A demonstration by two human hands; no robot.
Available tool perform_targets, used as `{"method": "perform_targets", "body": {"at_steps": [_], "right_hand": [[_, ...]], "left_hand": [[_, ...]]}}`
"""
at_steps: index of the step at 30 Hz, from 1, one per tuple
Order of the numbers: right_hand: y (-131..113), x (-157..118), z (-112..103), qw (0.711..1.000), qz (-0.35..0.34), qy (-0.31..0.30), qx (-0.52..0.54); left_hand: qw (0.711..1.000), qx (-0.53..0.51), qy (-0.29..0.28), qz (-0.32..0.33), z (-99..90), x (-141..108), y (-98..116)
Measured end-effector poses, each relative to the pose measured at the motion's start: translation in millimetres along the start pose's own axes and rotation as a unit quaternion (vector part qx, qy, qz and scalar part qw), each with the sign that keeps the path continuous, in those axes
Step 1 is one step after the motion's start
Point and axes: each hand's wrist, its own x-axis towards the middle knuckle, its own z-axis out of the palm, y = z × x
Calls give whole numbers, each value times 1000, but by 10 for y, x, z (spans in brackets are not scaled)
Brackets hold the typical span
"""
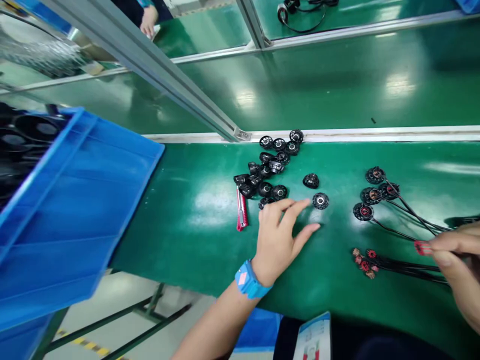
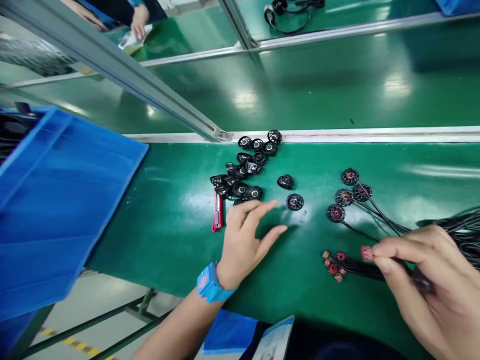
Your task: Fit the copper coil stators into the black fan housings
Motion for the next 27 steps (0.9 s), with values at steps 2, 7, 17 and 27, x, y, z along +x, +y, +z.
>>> {"method": "perform_targets", "body": {"at_steps": [2,7,17,27], "right_hand": [[-168,98,47,999,6,-30,-14],[-357,207,175,993,-41,-63,-90],[-352,173,321,957,-113,-164,-210],[-434,288,281,923,-197,-216,-251]], "left_hand": [[999,20,-39,0,20,115,-66],[992,-9,-113,51,163,340,20],[929,-277,-240,44,313,262,439],[917,-313,-246,13,388,287,543]]}}
